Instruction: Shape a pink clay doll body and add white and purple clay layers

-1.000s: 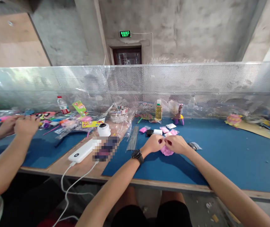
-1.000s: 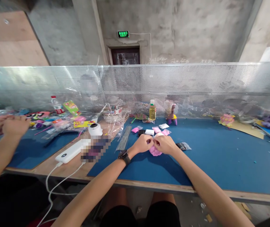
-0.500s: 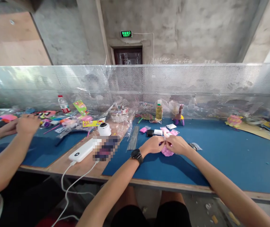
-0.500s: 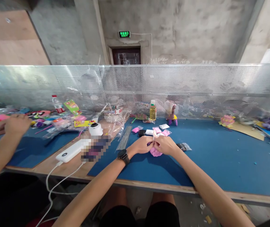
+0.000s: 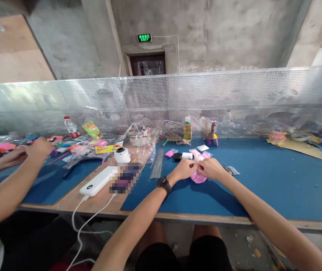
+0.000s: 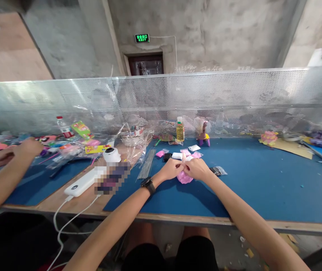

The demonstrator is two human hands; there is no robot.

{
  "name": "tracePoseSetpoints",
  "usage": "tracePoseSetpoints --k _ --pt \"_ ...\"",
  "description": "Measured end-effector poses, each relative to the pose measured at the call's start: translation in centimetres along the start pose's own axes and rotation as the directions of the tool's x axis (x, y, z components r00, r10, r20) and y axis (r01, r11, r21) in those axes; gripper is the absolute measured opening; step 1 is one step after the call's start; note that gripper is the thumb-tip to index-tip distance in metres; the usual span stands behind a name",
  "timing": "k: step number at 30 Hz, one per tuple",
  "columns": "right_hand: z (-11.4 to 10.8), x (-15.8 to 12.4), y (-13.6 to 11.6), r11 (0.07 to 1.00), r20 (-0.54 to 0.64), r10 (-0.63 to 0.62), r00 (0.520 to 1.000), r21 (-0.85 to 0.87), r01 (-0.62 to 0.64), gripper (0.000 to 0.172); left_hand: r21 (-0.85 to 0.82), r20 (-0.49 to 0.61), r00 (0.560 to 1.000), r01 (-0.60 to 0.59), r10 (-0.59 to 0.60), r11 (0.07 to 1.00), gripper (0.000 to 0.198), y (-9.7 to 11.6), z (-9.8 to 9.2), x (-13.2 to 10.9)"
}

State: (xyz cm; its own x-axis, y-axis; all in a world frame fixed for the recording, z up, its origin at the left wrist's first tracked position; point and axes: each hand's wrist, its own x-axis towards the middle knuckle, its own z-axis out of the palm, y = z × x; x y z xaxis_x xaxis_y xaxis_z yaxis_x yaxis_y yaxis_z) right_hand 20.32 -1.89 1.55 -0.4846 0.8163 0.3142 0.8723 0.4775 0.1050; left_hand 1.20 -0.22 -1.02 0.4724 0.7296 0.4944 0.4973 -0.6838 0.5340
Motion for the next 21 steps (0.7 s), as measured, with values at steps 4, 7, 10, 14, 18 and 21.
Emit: tracePoseSetpoints --k 4,7,10,14,18,21 --pt "-0.4 -0.3 0.9 0.998 -0.068 0.063 0.996 0.036 -0.060 0.028 0.047 0.013 0.999 -0.039 0.039 0.998 0.033 0.5 -0.6 -0.4" --pt "-0.4 -0.4 1.2 0.988 -0.132 0.056 0.990 0.151 -0.036 0.026 0.137 -0.012 0.993 -0.118 0.121 0.984 0.030 1.1 -0.4 -0.5" --pt "0.1 -0.3 1.0 0.944 -0.197 0.051 0.979 0.331 0.017 0.020 0.222 -0.036 0.985 -0.156 0.168 0.962 0.027 1.4 -0.2 -0.5" --pt "1.3 0.1 0.9 0.839 -0.272 0.092 0.958 0.539 0.073 0.007 0.175 -0.023 0.978 -0.201 0.208 0.964 0.022 1.3 -0.8 -0.7" --pt "2.0 0.3 1.0 0.746 -0.309 0.152 0.939 0.659 0.096 0.007 0.083 -0.143 0.971 -0.181 0.191 0.980 0.015 1.3 -1.9 -0.9" --pt "1.8 0.2 1.0 0.687 -0.294 0.158 0.943 0.718 0.108 0.009 0.091 -0.242 0.960 -0.120 0.139 0.989 0.046 1.1 -2.4 -0.8"
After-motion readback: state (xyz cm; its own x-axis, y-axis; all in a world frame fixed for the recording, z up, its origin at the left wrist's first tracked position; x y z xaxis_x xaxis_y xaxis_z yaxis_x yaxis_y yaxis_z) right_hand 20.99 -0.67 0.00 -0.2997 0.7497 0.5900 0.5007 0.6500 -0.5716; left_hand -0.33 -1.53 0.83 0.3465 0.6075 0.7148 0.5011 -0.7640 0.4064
